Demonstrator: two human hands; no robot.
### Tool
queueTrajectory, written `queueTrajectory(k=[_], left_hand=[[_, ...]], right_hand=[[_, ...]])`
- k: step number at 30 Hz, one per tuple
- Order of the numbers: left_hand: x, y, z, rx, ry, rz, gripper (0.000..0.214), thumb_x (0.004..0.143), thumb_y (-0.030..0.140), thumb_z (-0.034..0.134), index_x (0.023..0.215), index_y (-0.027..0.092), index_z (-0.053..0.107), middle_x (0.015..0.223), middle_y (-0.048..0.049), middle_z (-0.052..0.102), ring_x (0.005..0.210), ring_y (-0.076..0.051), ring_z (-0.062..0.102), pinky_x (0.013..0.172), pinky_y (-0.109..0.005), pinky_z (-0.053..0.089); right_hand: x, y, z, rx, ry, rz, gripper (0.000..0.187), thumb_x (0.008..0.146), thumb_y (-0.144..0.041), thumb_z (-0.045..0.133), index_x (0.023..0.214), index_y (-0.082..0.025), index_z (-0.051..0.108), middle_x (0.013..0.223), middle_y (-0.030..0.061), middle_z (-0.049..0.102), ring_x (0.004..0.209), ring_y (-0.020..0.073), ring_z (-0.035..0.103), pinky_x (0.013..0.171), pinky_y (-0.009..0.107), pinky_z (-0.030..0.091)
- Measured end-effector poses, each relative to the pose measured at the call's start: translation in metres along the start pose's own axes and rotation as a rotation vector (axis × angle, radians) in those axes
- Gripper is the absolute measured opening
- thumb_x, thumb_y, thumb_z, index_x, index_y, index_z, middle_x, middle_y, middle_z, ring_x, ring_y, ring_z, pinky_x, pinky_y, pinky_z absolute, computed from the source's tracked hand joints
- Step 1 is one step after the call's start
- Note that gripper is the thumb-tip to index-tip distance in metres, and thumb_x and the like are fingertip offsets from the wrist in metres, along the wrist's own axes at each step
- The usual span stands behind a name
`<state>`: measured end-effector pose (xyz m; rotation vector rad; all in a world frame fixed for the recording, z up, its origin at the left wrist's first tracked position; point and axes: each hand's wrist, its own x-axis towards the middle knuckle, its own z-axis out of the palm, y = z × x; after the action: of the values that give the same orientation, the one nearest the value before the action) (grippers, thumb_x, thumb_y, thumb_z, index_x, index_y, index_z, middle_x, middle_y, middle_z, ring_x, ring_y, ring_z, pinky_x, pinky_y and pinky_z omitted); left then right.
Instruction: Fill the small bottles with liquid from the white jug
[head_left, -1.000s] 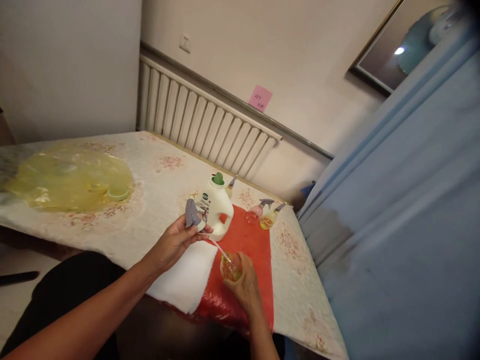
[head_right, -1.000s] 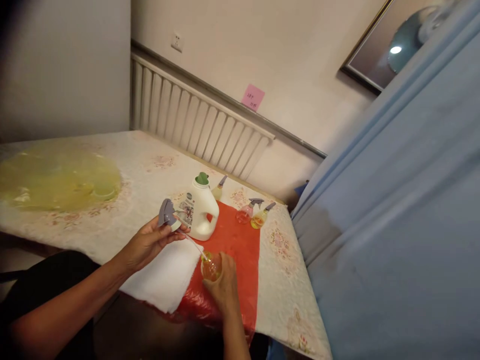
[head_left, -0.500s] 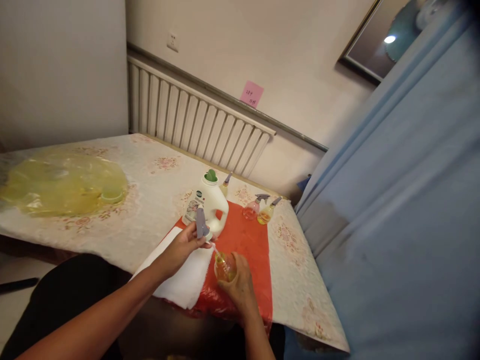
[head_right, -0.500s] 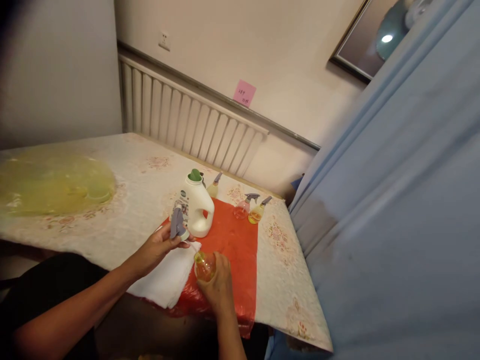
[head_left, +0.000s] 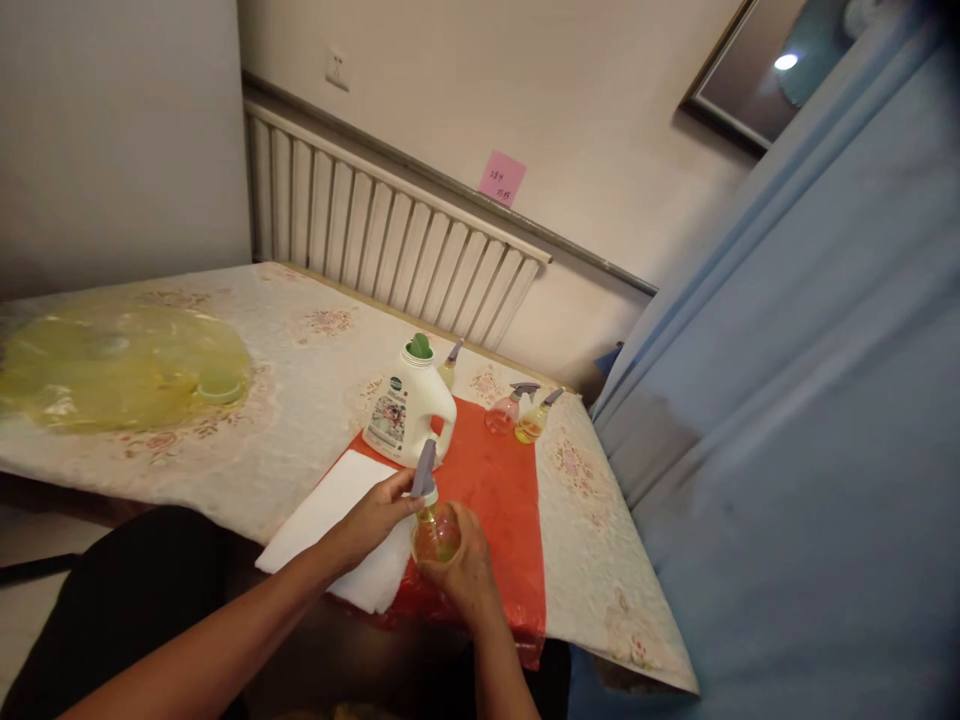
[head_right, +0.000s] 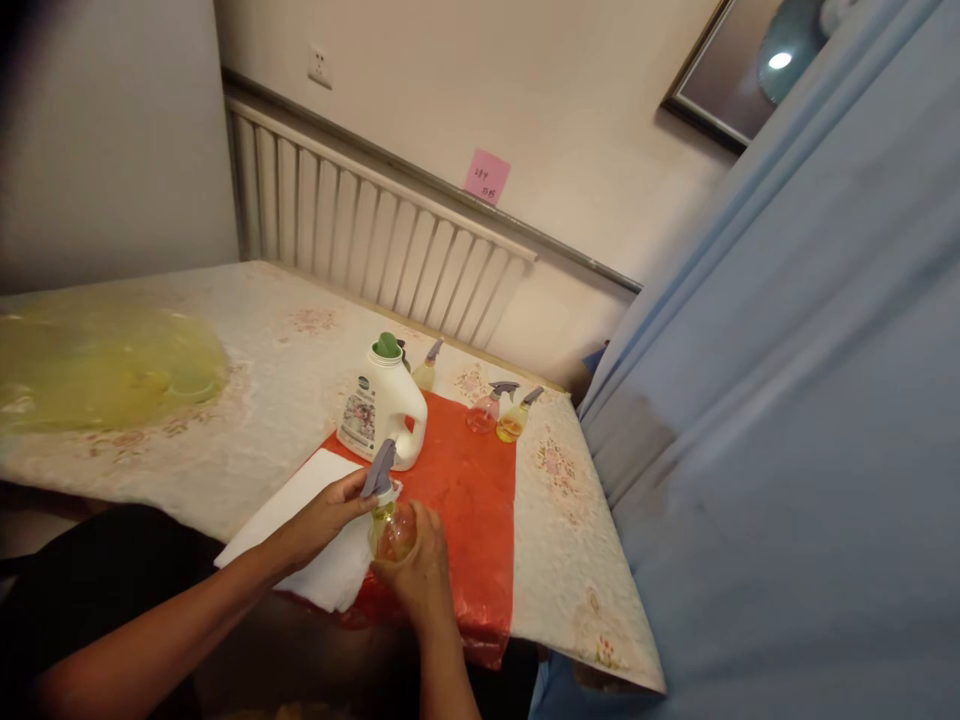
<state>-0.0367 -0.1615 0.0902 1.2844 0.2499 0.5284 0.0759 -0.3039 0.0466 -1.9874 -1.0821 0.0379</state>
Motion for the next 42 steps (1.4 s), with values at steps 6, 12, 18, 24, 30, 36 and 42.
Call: queueTrajectory(k=[6, 12, 18, 24, 30, 36, 42], left_hand=[[0.001, 0.001, 0.000, -0.021, 0.002, -0.020, 0.034, 0.078, 0.034, 0.075, 0.108, 0.019, 0.068, 0.111, -0.0057, 0.071, 0.108, -0.028, 0.061, 0.098, -0.037, 0.041], [0.001, 0.000, 0.001, -0.024, -0.008, -0.032, 0.034, 0.077, 0.035, 0.075, 0.106, 0.019, 0.069, 0.104, -0.0049, 0.072, 0.105, -0.027, 0.061, 0.097, -0.037, 0.041], [0.002, -0.011, -0.008, 0.090, -0.032, 0.000, 0.033, 0.081, 0.035, 0.072, 0.112, 0.021, 0.069, 0.106, -0.0034, 0.071, 0.107, -0.027, 0.059, 0.101, -0.037, 0.039], [0.000, -0.012, -0.011, 0.175, -0.044, 0.023, 0.033, 0.083, 0.032, 0.069, 0.115, 0.021, 0.070, 0.101, -0.0030, 0.071, 0.106, -0.028, 0.058, 0.102, -0.036, 0.039], [-0.002, -0.008, -0.011, 0.139, -0.079, 0.042, 0.034, 0.081, 0.030, 0.071, 0.114, 0.022, 0.071, 0.112, -0.0030, 0.071, 0.113, -0.029, 0.057, 0.108, -0.036, 0.035], [-0.005, -0.005, -0.013, 0.257, -0.103, 0.005, 0.042, 0.083, 0.035, 0.069, 0.124, 0.024, 0.067, 0.125, -0.0040, 0.068, 0.123, -0.030, 0.054, 0.113, -0.039, 0.033], [-0.005, -0.011, -0.015, 0.254, -0.085, -0.023, 0.041, 0.081, 0.036, 0.071, 0.120, 0.024, 0.069, 0.121, -0.0042, 0.070, 0.124, -0.032, 0.054, 0.110, -0.038, 0.036]], right_hand=[[-0.001, 0.002, -0.001, 0.086, -0.011, 0.073, 0.078, 0.052, -0.024, 0.080, 0.127, -0.024, 0.058, 0.121, 0.0077, 0.066, 0.115, 0.0304, 0.063, 0.100, 0.043, 0.051], [-0.001, 0.002, 0.000, 0.120, -0.025, 0.095, 0.081, 0.050, -0.023, 0.082, 0.127, -0.024, 0.057, 0.123, 0.0074, 0.065, 0.116, 0.0300, 0.062, 0.101, 0.042, 0.050], [-0.003, 0.001, 0.003, 0.089, -0.023, 0.095, 0.077, 0.050, -0.023, 0.080, 0.124, -0.022, 0.058, 0.118, 0.0080, 0.066, 0.110, 0.0292, 0.064, 0.097, 0.041, 0.051], [-0.004, 0.008, 0.009, 0.073, -0.002, 0.047, 0.073, 0.052, -0.027, 0.078, 0.122, -0.020, 0.058, 0.113, 0.0076, 0.068, 0.105, 0.0275, 0.066, 0.094, 0.040, 0.053], [-0.004, -0.002, 0.004, 0.154, -0.056, 0.122, 0.069, 0.048, -0.024, 0.078, 0.116, -0.021, 0.063, 0.110, 0.0065, 0.070, 0.099, 0.0270, 0.067, 0.091, 0.039, 0.054], [-0.003, -0.025, -0.012, 0.403, -0.189, 0.252, 0.061, 0.047, -0.021, 0.078, 0.108, -0.020, 0.068, 0.100, 0.0021, 0.074, 0.091, 0.0248, 0.069, 0.084, 0.036, 0.056], [-0.007, -0.025, -0.008, 0.436, -0.204, 0.298, 0.065, 0.046, -0.017, 0.078, 0.110, -0.020, 0.067, 0.101, 0.0038, 0.074, 0.093, 0.0262, 0.069, 0.084, 0.038, 0.056]])
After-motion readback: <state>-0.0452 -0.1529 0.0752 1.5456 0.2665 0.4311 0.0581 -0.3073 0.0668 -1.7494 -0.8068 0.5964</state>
